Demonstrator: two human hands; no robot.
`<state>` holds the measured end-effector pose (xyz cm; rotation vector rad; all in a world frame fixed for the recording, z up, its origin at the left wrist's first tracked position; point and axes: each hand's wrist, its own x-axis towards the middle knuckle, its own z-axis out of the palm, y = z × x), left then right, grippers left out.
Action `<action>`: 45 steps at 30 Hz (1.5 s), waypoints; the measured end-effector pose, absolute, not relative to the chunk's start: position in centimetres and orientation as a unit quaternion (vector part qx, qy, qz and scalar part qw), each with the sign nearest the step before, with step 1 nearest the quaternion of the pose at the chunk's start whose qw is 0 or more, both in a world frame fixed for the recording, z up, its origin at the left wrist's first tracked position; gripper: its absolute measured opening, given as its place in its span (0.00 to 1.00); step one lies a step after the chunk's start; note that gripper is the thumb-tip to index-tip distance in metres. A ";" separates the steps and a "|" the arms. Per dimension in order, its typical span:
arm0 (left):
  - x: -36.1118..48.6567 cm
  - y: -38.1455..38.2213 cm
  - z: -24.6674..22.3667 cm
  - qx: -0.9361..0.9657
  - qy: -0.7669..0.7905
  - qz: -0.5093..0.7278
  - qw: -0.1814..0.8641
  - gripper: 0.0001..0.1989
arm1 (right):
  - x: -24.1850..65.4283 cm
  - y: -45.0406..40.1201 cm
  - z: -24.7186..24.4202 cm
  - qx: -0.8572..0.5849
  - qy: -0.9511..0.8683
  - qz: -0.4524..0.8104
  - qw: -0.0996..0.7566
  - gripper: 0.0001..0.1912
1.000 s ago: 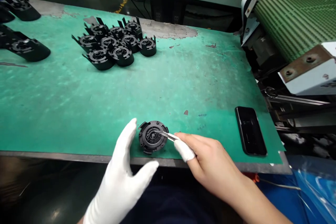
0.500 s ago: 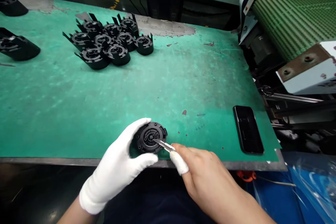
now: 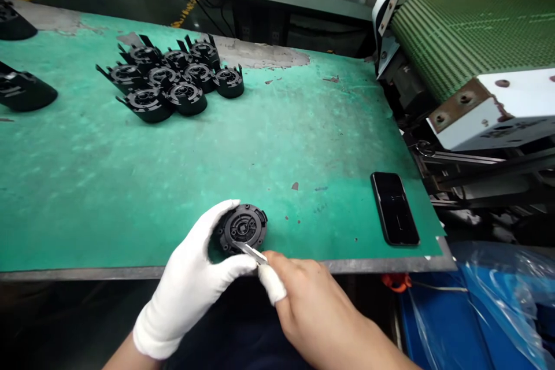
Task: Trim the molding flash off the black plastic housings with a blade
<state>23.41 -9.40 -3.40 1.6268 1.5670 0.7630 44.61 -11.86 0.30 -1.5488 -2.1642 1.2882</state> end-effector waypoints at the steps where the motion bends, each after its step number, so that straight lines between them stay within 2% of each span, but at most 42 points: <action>1: 23.5 -9.4 -3.4 0.633 0.613 0.297 0.368 0.40 | 44.7 -11.9 0.2 -0.519 -0.729 0.437 0.095 0.23; 7: 24.1 -9.9 -3.2 0.627 0.601 0.335 0.364 0.37 | 46.4 -10.7 0.1 -0.544 -0.717 0.411 0.148 0.19; 11: 24.5 -10.0 -3.2 0.644 0.583 0.357 0.344 0.33 | 47.0 -9.8 -0.3 -0.548 -0.754 0.342 0.116 0.18; 19: 24.6 -9.9 -3.3 0.661 0.585 0.348 0.314 0.35 | 46.7 -10.1 -1.1 -0.543 -0.806 0.225 0.072 0.19; 37: 24.8 -9.1 -3.1 0.672 0.568 0.358 0.312 0.30 | 47.5 -9.9 -1.0 -0.533 -0.815 0.219 0.057 0.22; 41: 25.1 -8.9 -3.3 0.664 0.576 0.378 0.291 0.30 | 46.6 -9.2 -1.3 -0.556 -0.804 0.201 0.063 0.21; 45: 25.2 -8.7 -3.4 0.672 0.571 0.382 0.276 0.29 | 46.3 -8.8 -1.5 -0.564 -0.786 0.240 0.083 0.18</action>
